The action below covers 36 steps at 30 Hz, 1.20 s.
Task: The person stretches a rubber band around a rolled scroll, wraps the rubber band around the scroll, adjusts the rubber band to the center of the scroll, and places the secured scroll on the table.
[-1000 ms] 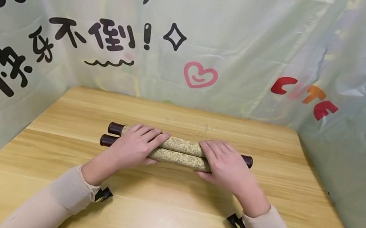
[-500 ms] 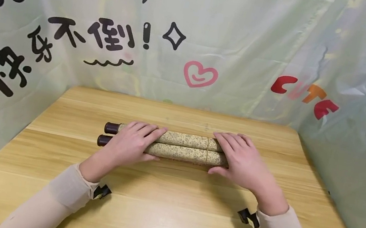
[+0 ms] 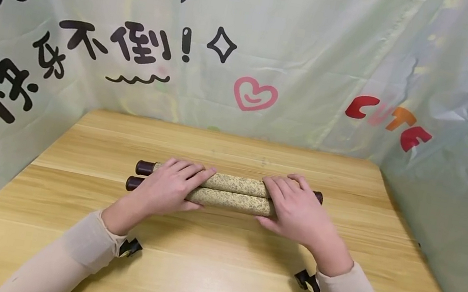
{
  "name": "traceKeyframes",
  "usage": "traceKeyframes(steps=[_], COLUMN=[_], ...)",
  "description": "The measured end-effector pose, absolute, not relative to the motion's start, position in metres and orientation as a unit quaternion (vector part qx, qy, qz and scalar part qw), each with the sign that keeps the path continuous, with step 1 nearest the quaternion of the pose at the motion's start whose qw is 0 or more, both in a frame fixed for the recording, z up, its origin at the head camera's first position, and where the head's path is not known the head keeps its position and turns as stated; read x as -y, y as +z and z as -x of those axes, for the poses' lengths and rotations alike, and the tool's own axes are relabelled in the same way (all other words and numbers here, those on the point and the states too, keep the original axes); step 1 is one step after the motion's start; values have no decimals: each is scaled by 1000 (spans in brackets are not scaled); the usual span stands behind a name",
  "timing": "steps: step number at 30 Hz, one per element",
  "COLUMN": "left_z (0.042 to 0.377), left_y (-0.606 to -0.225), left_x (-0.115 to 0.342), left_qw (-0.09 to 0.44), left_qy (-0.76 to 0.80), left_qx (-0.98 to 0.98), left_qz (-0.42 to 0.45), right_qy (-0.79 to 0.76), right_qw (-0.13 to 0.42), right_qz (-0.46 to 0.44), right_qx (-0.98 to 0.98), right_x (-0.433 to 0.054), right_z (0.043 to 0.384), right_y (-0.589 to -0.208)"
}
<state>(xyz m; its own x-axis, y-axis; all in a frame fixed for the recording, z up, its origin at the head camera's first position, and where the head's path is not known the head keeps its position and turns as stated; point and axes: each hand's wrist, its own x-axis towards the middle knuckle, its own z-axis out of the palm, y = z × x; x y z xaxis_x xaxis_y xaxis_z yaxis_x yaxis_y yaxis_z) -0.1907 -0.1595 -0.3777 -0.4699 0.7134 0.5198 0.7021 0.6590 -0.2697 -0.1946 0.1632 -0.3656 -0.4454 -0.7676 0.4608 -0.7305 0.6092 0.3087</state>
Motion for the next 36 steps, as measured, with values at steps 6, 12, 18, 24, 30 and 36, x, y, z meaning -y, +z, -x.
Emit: traceKeyframes(steps=[6,12,18,24,30,36], left_z=[189,190,191,194,195,193], left_y=[-377,-380,-381,-382,-384,-382], left_x=[158,158,156,158,158,156], left_qw=[300,291,232,193,215,222], left_qy=[11,4,-18,-40,-37,-18], left_qx=[858,863,885,903,897,893], left_qz=[416,412,403,381,384,391], right_qy=[-27,-34,-5,25,12,-19], right_qw=[316,315,265,214,171,190], right_qz=[-434,-401,-403,-397,-389,-420], right_qx=[843,859,876,892,905,887], right_x=[-152,-138,-139,-165,-177,-164], right_z=[192,186,182,189,194,193], right_y=[-373,-378,-370,-357,-357,-366])
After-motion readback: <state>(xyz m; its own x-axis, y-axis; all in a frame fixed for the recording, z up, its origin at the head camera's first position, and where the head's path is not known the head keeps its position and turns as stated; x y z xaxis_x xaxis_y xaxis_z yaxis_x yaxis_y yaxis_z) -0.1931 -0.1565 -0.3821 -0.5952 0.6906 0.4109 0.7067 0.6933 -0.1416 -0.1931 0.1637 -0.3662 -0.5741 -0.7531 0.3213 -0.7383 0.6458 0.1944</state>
